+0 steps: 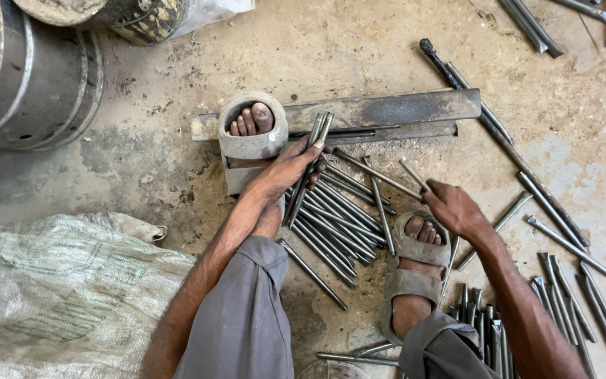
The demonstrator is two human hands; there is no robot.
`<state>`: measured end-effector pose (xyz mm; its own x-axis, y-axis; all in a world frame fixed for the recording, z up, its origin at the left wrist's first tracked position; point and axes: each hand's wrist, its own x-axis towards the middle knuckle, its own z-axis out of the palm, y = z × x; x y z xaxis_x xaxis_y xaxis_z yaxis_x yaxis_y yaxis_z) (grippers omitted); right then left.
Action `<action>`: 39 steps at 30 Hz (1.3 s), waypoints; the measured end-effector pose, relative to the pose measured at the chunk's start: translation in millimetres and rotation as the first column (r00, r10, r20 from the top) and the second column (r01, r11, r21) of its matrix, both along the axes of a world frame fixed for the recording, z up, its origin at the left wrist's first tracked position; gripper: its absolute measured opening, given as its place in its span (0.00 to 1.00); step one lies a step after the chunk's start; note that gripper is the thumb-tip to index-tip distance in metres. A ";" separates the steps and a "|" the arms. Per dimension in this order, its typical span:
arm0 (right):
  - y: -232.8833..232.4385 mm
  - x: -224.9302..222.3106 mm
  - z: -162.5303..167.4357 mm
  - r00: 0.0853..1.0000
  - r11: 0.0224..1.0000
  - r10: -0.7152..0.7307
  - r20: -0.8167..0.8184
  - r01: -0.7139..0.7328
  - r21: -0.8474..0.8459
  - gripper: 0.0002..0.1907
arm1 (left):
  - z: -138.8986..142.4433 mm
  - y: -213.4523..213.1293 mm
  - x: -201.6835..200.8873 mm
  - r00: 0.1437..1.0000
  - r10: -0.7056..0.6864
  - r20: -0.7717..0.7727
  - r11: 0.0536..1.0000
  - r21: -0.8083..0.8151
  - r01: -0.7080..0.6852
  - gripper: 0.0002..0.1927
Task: The person sits on the floor and sorts metal rods by hand, gathering them into neat piles. The person repeatedly picks up rods, aligns them, and places them into organized stacks on the concrete floor.
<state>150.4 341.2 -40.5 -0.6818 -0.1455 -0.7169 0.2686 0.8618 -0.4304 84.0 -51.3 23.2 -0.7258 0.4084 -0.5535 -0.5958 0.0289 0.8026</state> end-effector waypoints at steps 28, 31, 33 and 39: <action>-68.6 17.9 47.2 0.961 0.905 -0.247 -0.121 0.185 -0.383 0.33 | 2.6 11.1 6.3 1.000 0.021 0.006 1.000 0.011 -0.021 0.21; -93.4 37.8 45.5 0.983 0.966 -0.150 0.105 0.168 -0.194 0.27 | 5.2 2.4 8.5 1.000 0.010 -0.002 1.000 0.004 -0.010 0.23; -107.9 47.5 35.9 0.995 0.999 0.040 0.090 -0.037 -0.034 0.26 | 7.4 4.3 8.8 1.000 0.008 0.001 1.000 -0.017 -0.008 0.23; -93.8 75.4 2.5 0.645 0.956 0.284 -0.710 -0.245 0.160 0.29 | 10.9 24.7 8.0 1.000 -0.003 -0.001 1.000 0.009 0.003 0.22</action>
